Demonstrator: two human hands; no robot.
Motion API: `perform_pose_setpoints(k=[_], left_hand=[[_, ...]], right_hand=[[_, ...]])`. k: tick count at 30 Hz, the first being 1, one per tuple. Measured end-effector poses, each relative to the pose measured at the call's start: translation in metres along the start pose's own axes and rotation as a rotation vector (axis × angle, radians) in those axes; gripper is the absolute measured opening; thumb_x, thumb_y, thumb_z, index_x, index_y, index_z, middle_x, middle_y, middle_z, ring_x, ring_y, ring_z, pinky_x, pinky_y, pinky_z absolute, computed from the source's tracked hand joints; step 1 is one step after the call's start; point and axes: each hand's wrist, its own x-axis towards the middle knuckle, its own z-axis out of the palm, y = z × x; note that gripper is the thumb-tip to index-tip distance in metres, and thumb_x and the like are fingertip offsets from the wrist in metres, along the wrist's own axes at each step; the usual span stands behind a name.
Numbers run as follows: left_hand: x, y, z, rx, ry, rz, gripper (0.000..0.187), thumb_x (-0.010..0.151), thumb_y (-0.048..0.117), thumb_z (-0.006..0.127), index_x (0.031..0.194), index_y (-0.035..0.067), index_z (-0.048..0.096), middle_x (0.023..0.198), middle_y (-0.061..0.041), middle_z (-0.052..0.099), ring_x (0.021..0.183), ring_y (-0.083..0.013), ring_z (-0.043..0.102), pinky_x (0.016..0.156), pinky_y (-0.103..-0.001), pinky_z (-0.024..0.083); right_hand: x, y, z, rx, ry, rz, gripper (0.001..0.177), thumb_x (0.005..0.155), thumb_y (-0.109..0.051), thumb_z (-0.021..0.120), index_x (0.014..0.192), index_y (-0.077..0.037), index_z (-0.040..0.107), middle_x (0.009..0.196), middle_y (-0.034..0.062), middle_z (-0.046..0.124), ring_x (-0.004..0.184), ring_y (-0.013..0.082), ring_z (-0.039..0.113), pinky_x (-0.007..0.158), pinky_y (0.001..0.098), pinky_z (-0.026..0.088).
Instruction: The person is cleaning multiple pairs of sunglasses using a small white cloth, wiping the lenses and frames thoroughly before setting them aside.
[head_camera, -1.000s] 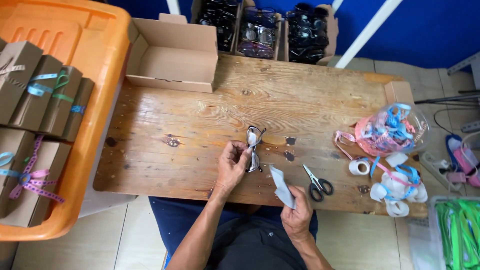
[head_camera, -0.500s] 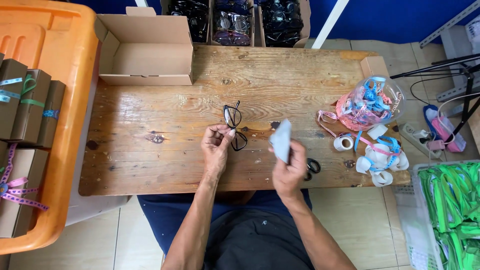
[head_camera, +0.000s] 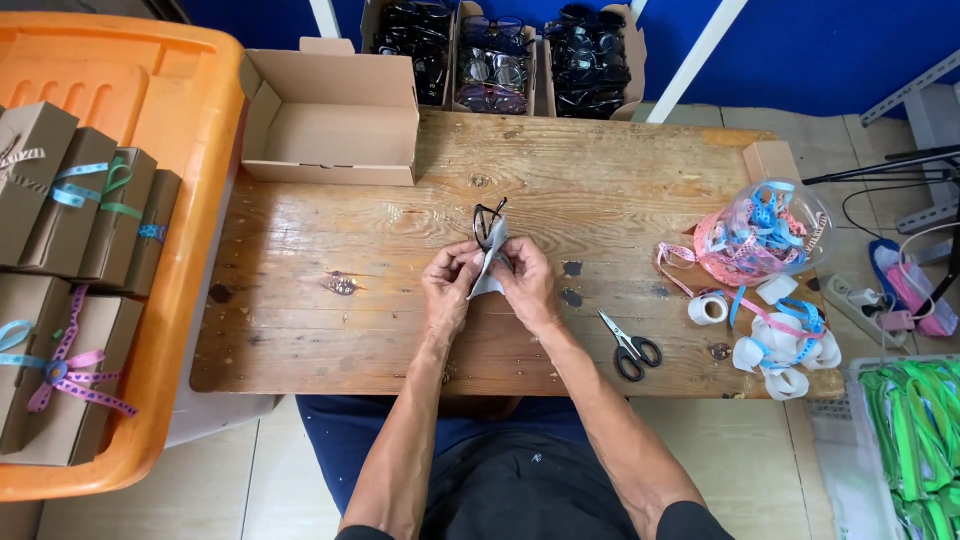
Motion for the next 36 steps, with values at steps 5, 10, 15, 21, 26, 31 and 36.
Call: perform_pose_setpoints(k=[5,10,15,21,26,31,36], left_hand=[[-0.004,0.007,-0.001,0.092,-0.02,-0.002,0.022,0.09,0.003,0.076,0.112,0.004,0.075,0.091,-0.007,0.079,0.085,-0.0061,0.069,0.081,-0.023,0.06],[-0.014,0.01,-0.006,0.149,-0.015,0.007,0.021,0.091,0.004,0.076,0.112,0.004,0.076,0.09,-0.007,0.079,0.086,-0.005,0.069,0.084,-0.023,0.06],[-0.014,0.014,-0.002,0.155,-0.045,-0.004,0.024,0.089,0.002,0.078,0.113,0.001,0.075,0.091,-0.009,0.079,0.088,-0.0066,0.068,0.086,-0.026,0.06],[-0.015,0.018,-0.001,0.18,-0.053,0.001,0.026,0.088,0.002,0.079,0.114,0.003,0.075,0.092,-0.009,0.08,0.089,-0.0063,0.069,0.087,-0.026,0.059],[-0.012,0.028,0.011,0.215,-0.06,0.034,0.025,0.088,0.002,0.079,0.113,0.002,0.076,0.092,-0.009,0.08,0.087,-0.0055,0.067,0.083,-0.025,0.059],[0.008,0.015,0.021,0.237,-0.091,0.056,0.024,0.088,0.003,0.08,0.111,0.002,0.076,0.089,-0.01,0.079,0.084,-0.0056,0.066,0.079,-0.025,0.059],[0.034,0.014,0.042,0.24,-0.116,0.094,0.021,0.089,0.004,0.079,0.11,0.003,0.077,0.086,-0.007,0.079,0.082,-0.0044,0.065,0.077,-0.024,0.058]], right_hand=[[-0.002,-0.04,0.011,-0.179,-0.038,0.037,0.009,0.092,-0.003,0.066,0.098,-0.008,0.07,0.08,0.013,0.073,0.08,0.0149,0.069,0.069,0.0367,0.057],[-0.018,-0.047,0.019,-0.291,0.028,0.016,0.014,0.098,-0.008,0.058,0.095,-0.01,0.072,0.08,0.0154,0.073,0.082,0.0225,0.074,0.068,0.0362,0.057],[-0.023,0.021,0.002,-0.137,0.064,0.024,0.013,0.098,-0.009,0.064,0.087,-0.012,0.07,0.074,0.0087,0.07,0.075,0.0067,0.06,0.067,0.0292,0.055],[-0.028,0.036,-0.007,-0.075,-0.03,0.006,0.014,0.088,0.002,0.068,0.094,-0.01,0.07,0.078,0.0089,0.07,0.081,0.0095,0.061,0.074,0.0324,0.057],[-0.021,-0.003,-0.004,-0.099,0.003,-0.003,0.007,0.091,-0.003,0.069,0.091,-0.01,0.069,0.073,0.0076,0.067,0.075,0.0093,0.058,0.07,0.0317,0.056],[0.001,-0.006,-0.009,-0.259,0.086,-0.057,0.008,0.093,-0.008,0.068,0.086,-0.009,0.067,0.067,0.0117,0.064,0.065,0.0136,0.061,0.062,0.0322,0.054],[0.03,0.003,-0.018,-0.455,0.146,-0.221,0.018,0.092,-0.012,0.072,0.077,-0.009,0.063,0.062,0.0119,0.058,0.06,0.0305,0.063,0.057,0.0336,0.051]])
